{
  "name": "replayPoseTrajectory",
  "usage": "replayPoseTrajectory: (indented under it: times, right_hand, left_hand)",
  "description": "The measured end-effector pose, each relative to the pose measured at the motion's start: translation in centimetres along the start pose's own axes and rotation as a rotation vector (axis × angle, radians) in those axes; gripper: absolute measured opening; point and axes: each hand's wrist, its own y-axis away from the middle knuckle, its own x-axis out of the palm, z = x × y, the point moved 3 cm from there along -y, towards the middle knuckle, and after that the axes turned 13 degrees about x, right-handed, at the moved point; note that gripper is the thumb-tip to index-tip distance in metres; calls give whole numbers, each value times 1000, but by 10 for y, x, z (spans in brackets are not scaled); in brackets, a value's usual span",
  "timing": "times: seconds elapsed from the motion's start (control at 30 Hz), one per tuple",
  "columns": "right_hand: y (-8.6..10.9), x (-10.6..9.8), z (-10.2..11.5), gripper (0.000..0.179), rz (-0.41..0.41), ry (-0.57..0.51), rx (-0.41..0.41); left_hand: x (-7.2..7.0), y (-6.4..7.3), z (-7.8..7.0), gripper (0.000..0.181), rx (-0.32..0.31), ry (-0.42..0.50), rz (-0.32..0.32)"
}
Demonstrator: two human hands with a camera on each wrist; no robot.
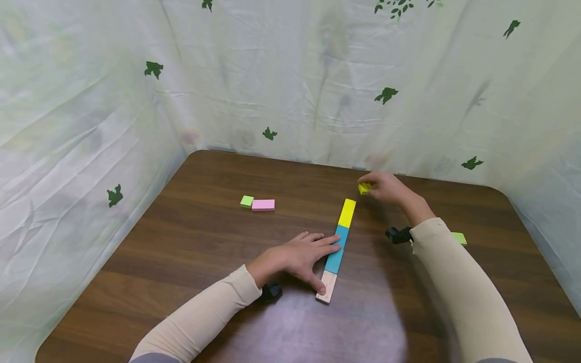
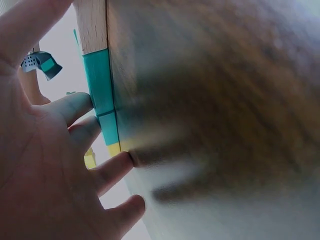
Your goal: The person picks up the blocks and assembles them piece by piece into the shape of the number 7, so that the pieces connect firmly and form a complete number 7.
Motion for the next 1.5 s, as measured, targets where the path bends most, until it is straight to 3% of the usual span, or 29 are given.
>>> replayPoseTrajectory:
  times: [0.53,1.5]
  right_hand:
    - [-19,20,7,39,51,-30,60]
    - [-23,32,-4,37,72,-45,116]
  left_hand:
    - [1,1,2,105,-1,18,5]
    - [2,0,5,105,1,-1,2]
